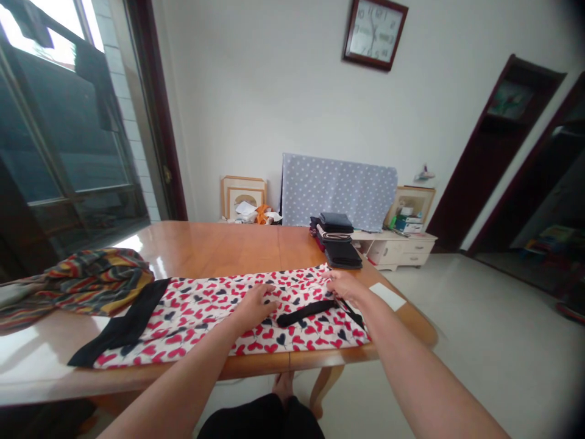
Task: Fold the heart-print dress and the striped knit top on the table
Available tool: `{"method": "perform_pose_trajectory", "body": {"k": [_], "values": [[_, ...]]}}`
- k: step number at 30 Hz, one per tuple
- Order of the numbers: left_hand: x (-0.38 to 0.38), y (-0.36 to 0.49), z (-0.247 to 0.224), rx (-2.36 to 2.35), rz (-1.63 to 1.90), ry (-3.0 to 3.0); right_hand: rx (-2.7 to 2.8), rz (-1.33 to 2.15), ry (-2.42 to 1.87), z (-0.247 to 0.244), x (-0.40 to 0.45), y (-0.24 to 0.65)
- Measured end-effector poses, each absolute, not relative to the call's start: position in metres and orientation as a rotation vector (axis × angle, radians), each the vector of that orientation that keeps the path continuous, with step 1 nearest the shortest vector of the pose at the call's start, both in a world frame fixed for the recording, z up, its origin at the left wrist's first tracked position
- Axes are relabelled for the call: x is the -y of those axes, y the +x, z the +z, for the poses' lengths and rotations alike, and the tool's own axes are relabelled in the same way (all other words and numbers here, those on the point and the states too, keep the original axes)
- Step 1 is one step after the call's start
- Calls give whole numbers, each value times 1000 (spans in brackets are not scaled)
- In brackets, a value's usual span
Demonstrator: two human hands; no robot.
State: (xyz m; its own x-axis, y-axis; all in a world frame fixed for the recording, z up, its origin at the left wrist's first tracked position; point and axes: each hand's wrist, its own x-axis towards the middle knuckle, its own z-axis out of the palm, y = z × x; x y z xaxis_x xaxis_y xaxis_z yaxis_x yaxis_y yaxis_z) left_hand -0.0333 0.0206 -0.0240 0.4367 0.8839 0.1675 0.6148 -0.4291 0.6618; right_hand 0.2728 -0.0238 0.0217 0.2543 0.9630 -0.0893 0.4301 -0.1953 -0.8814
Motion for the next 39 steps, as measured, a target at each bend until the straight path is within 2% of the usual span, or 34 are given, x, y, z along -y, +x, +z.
{"method": "perform_pose_trajectory", "body": {"k": [9, 17, 21, 27, 32, 39], "values": [[-36, -30, -24, -1339, 610, 2328, 1501, 512, -1714, 36, -9, 283], [-37, -21, 3, -1591, 630, 2502, 1426, 335, -1779, 24, -22, 291], [-38, -17, 18, -1808, 535, 2437, 1332, 401, -1796, 13, -28, 289], [-56, -14, 21, -1894, 548, 2285, 1225, 612, -1746, 4, -37, 277], [-67, -16, 10, -1835, 656, 2231, 1261, 730, -1685, 0, -39, 265], [-46, -39, 5, -1656, 720, 2339, 1321, 682, -1779, -14, -20, 290]]}}
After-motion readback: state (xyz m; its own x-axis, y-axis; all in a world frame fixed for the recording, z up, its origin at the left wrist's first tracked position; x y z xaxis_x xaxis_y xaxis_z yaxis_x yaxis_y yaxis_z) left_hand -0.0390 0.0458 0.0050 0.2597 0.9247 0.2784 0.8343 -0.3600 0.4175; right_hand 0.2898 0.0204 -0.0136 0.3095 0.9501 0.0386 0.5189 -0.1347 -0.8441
